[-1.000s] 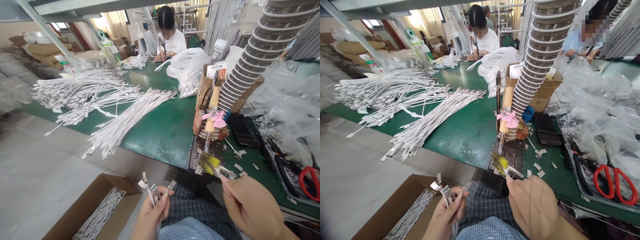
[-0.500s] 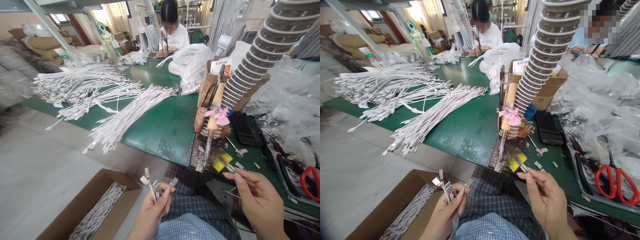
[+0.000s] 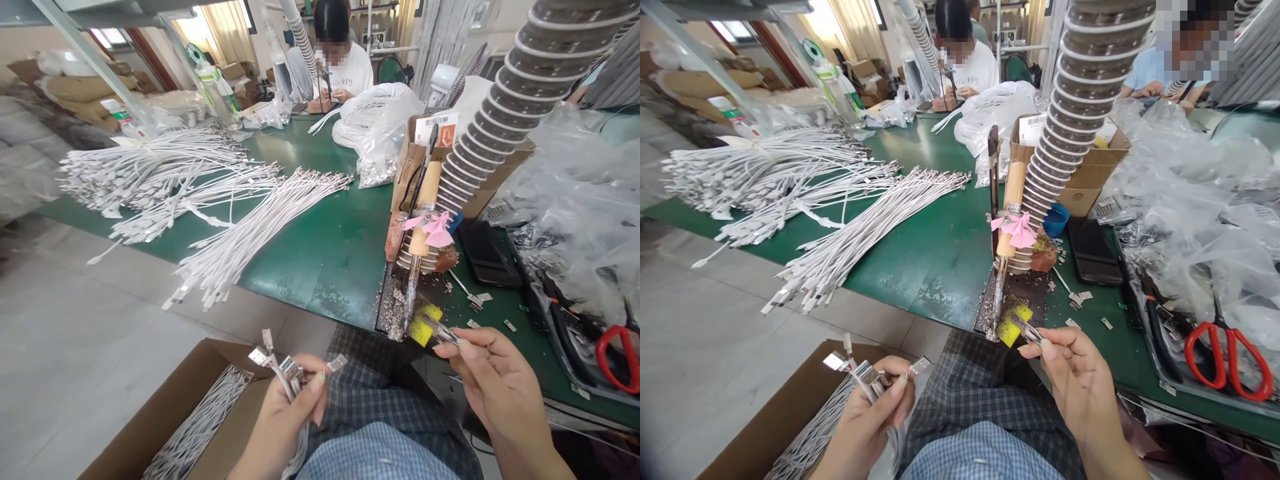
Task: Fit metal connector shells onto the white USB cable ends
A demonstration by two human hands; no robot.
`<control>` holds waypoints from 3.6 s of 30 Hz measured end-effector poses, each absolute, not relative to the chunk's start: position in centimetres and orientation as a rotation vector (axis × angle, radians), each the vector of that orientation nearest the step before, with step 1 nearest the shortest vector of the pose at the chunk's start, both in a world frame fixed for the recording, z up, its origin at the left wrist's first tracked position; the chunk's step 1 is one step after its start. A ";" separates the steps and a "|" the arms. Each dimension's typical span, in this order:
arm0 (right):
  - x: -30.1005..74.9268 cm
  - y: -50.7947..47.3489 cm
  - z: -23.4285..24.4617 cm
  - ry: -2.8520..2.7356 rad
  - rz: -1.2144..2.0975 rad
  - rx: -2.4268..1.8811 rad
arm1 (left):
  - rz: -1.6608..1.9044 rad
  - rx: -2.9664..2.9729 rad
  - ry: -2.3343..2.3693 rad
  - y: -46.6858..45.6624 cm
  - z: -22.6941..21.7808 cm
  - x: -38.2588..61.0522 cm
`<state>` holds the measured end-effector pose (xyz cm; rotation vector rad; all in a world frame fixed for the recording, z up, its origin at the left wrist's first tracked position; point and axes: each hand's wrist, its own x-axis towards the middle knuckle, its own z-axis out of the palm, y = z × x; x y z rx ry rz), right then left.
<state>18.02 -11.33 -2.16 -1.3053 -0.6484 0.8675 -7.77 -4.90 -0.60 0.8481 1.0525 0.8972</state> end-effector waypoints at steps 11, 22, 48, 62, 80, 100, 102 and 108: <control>18.1 -12.0 -1.4 -0.945 0.432 -1.585 | 0.688 1.089 0.963 -3.5 0.4 -6.0; 16.7 -13.5 -0.7 -1.055 0.667 -1.539 | 0.379 1.016 0.768 -4.7 -0.5 -2.7; 14.4 -13.1 -1.2 -0.969 0.961 -1.481 | 0.379 1.304 0.745 -4.0 -0.7 -1.9; 14.9 -12.9 -1.5 -1.033 1.032 -1.366 | 0.506 1.441 0.706 -4.0 -0.5 -1.6; 15.6 -12.0 -1.1 -1.127 1.032 -1.315 | 0.451 1.356 0.644 -3.4 -0.4 -1.6; 16.0 -11.9 -1.4 -1.514 0.405 -1.508 | 0.463 1.157 0.744 -2.4 -0.2 -0.5; 15.7 -11.4 -1.2 -1.464 0.383 -1.474 | 0.478 1.148 0.748 -2.3 -0.2 -0.3; 15.6 -10.1 -1.1 -1.453 0.265 -1.395 | 0.514 1.132 0.731 -1.9 -0.4 0.3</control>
